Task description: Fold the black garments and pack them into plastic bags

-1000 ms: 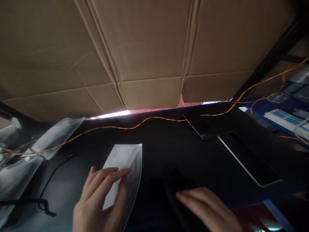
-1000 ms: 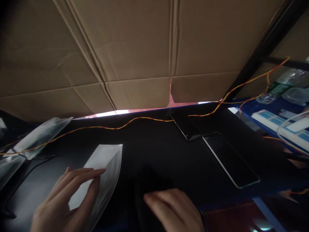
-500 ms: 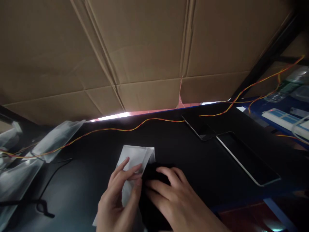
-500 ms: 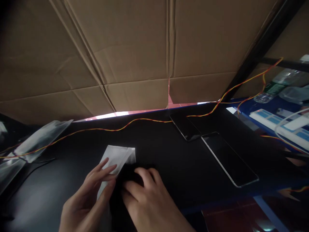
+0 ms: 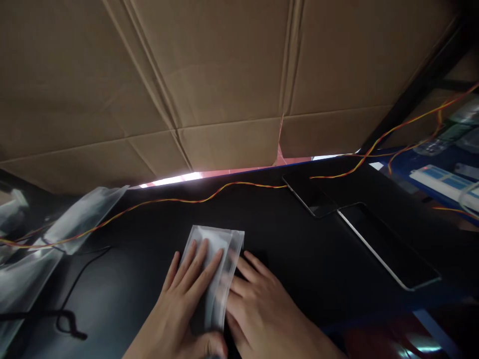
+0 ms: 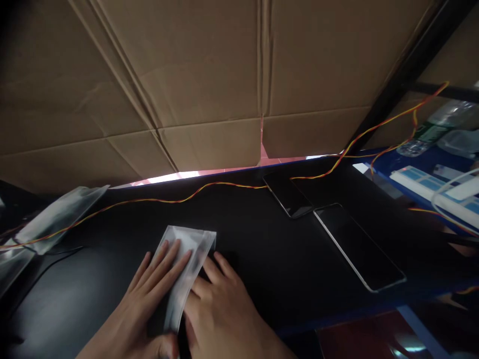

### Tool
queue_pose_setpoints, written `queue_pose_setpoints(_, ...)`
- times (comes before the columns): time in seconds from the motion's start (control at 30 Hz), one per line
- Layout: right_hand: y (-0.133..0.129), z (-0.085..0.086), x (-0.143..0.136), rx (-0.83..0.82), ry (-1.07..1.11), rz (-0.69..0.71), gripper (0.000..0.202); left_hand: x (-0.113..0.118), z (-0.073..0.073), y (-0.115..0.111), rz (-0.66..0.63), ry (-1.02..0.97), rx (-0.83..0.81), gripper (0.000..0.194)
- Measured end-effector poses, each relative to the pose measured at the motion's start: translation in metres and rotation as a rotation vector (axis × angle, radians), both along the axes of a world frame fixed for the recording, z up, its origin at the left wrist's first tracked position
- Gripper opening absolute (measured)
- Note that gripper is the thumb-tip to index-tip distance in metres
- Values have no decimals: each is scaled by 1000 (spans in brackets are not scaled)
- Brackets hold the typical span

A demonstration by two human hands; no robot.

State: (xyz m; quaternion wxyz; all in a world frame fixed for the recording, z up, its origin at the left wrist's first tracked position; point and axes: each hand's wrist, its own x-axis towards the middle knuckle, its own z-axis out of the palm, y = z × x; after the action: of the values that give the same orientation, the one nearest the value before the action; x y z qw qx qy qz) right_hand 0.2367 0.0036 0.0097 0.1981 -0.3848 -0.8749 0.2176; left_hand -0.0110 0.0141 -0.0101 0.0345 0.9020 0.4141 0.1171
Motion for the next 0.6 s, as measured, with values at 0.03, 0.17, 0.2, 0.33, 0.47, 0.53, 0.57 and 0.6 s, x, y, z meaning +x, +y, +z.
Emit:
queue_pose_setpoints(0.03, 2, -1, -4, -21, -9, -60, 38, 2, -2, -1, 1, -6, 22, 134)
queue_pose_setpoints(0.17, 5, 10, -9, -27, -17, -49, 35, 8, 0, -4, 14, -20, 53, 144)
queue_pose_setpoints(0.2, 4, 15, -7, -21, 4, 9, 29, 9, 4, -5, 5, -17, 31, 143)
queue_pose_setpoints(0.33, -2, 28, -1, -28, 136, 19, 24, 17, 16, -3, -33, -44, -56, 139)
queue_pose_setpoints(0.47, 2, 15, -15, 28, 190, -5, 47, 24, 18, -2, -44, -81, -16, 139)
queue_pose_setpoints(0.53, 5, 9, -20, 47, 166, -47, 53, 21, 20, -4, -35, -96, -16, 133)
queue_pose_setpoints(0.57, 5, 8, -19, 36, 165, -53, 54, 18, 21, -5, -29, -104, -31, 128)
queue_pose_setpoints(0.6, 5, 9, -15, 6, 176, -47, 53, 13, 23, -6, -23, -113, -46, 124)
